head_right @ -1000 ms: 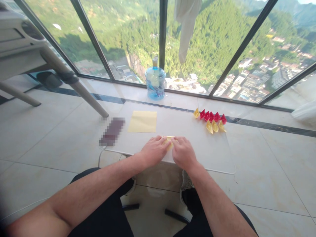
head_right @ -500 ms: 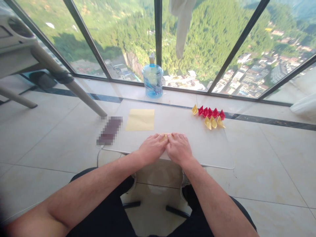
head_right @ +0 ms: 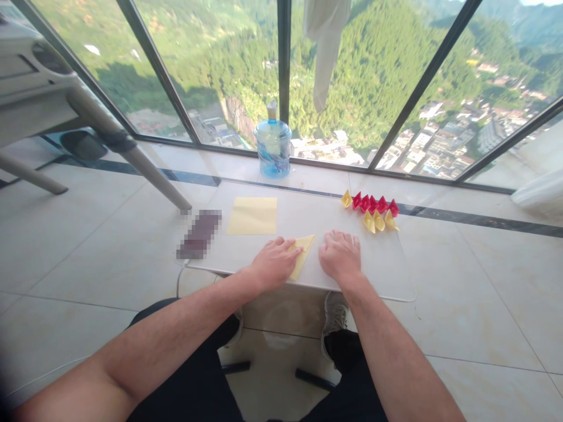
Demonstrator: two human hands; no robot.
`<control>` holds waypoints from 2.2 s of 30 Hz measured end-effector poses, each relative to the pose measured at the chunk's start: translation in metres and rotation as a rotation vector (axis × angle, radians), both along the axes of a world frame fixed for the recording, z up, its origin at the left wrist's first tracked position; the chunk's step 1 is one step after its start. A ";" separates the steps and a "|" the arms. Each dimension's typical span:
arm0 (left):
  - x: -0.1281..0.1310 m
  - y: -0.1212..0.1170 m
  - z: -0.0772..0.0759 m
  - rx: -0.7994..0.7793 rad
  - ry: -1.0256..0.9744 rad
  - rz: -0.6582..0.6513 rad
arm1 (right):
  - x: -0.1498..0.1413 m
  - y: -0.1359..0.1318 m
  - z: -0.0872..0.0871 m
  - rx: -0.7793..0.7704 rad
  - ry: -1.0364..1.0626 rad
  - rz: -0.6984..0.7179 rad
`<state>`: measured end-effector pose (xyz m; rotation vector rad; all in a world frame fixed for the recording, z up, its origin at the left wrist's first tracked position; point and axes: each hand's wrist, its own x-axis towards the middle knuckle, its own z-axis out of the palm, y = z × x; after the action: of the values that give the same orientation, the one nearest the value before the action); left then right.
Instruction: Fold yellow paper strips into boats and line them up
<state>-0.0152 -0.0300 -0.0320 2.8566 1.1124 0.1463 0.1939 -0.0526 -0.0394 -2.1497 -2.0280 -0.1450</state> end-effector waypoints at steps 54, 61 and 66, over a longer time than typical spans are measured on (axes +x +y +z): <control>0.019 0.014 -0.022 0.014 -0.339 -0.272 | 0.037 0.035 0.013 -0.325 0.756 0.157; 0.020 0.011 -0.018 -0.007 -0.298 -0.247 | 0.021 0.044 0.009 -0.413 0.884 -0.145; 0.022 0.009 -0.018 0.019 -0.258 -0.254 | 0.014 0.048 0.006 -0.355 0.761 -0.213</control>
<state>0.0063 -0.0207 -0.0502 2.8570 0.6990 0.4935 0.2082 -0.0047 -0.0329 -2.1208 -1.4490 0.9217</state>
